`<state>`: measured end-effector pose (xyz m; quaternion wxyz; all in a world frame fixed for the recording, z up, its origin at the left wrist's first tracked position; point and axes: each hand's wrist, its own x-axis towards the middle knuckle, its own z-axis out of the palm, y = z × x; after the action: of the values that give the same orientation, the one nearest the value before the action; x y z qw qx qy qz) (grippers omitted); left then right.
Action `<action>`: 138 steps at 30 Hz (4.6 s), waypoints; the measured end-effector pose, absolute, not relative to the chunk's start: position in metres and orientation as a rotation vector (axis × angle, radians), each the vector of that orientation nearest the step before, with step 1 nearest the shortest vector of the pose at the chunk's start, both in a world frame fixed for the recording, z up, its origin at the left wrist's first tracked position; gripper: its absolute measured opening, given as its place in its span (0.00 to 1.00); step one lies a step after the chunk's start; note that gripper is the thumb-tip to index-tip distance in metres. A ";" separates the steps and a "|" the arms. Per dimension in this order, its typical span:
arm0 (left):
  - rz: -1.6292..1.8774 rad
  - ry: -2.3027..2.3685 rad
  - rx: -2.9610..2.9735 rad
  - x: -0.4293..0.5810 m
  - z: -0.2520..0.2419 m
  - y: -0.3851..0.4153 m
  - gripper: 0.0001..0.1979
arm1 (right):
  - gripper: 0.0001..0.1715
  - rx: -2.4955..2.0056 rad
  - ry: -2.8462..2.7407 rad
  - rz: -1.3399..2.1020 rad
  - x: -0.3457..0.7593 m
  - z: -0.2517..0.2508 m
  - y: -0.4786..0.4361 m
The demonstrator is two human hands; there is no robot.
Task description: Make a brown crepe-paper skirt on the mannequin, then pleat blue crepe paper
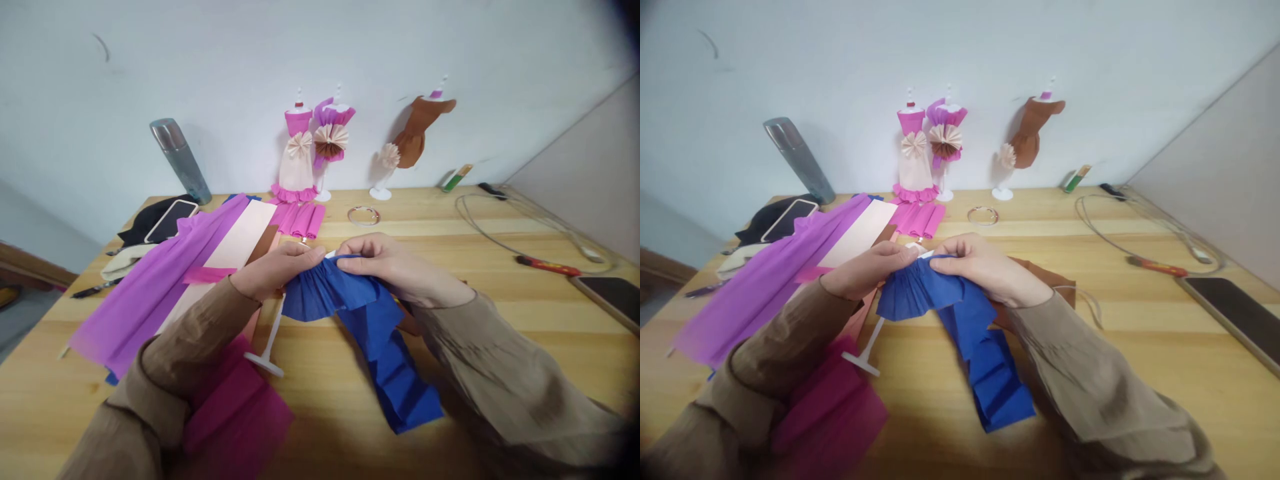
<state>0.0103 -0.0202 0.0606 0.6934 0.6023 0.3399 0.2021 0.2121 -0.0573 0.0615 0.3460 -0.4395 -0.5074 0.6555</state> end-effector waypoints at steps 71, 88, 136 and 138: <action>0.443 0.734 1.597 0.005 0.075 -0.021 0.20 | 0.13 -1.330 -1.409 1.071 0.195 0.076 -0.071; 0.469 0.741 1.367 -0.002 0.075 -0.013 0.18 | 0.31 -0.800 -2.371 0.025 0.209 0.082 -0.084; 0.660 0.939 2.221 0.001 0.084 -0.020 0.15 | 0.24 -1.317 -1.639 0.719 0.209 0.044 -0.052; 0.745 1.017 2.452 -0.001 0.085 -0.022 0.14 | 0.23 -1.339 -1.766 0.679 0.210 0.046 -0.052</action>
<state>-0.0014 -0.0216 0.0852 0.1911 0.8729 0.3622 0.2652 0.2095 -0.0521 0.0457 0.4002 -0.5293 -0.6982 0.2686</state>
